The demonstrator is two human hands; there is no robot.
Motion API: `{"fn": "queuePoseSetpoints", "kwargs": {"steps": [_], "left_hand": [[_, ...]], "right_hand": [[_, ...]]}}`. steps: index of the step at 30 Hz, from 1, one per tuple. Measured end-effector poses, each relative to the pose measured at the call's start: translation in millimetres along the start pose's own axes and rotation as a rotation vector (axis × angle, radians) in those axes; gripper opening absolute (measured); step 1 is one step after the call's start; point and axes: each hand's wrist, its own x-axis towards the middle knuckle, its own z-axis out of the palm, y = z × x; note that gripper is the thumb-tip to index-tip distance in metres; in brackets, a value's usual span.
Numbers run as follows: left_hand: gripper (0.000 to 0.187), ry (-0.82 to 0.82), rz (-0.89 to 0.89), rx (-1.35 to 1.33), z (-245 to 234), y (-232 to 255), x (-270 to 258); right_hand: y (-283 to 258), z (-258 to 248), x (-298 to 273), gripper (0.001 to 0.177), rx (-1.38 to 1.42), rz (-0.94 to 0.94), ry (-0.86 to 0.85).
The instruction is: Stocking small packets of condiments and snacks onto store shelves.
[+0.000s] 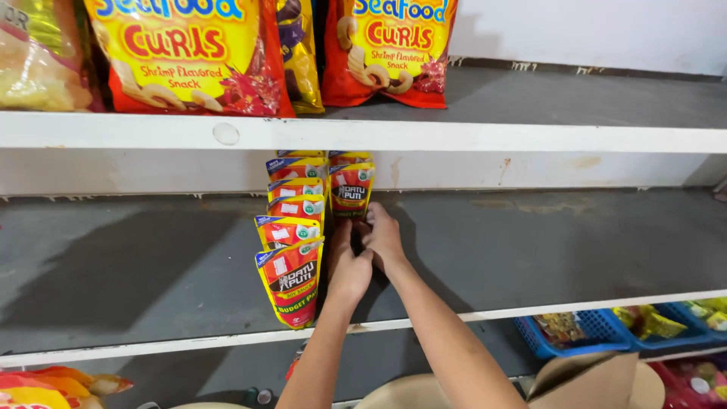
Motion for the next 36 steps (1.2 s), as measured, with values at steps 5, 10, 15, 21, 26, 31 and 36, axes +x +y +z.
{"fn": "queuePoseSetpoints", "kwargs": {"steps": [5,10,15,21,26,31,36], "left_hand": [[0.072,0.040,0.124,0.074,-0.3,3.6,-13.0],[0.050,0.156,0.185,0.051,-10.2,68.7,-69.9],[0.053,-0.036,0.558,-0.125,-58.2,98.1,-190.8],[0.035,-0.086,0.512,-0.123,-110.2,9.3,-291.9],[0.035,-0.077,0.285,-0.059,-175.6,-60.0,-374.7],[0.040,-0.038,0.045,0.025,-255.1,-112.6,-445.4],[0.045,0.143,-0.287,0.230,-318.6,-161.4,-490.5]], "right_hand": [[5.8,-4.6,-8.6,0.053,-0.017,-0.073,0.008],[17.6,-27.9,-18.8,0.054,-0.010,-0.019,-0.037],[-67.9,-73.5,-101.2,0.045,-0.001,0.035,0.071],[-136.1,-94.4,-210.1,0.044,0.186,-0.153,0.142],[-118.7,-65.7,-301.7,0.036,0.275,-0.102,0.105],[-114.5,5.7,-385.7,0.036,0.210,0.045,0.036],[-93.7,105.4,-496.8,0.027,0.224,0.169,-0.244]]}}
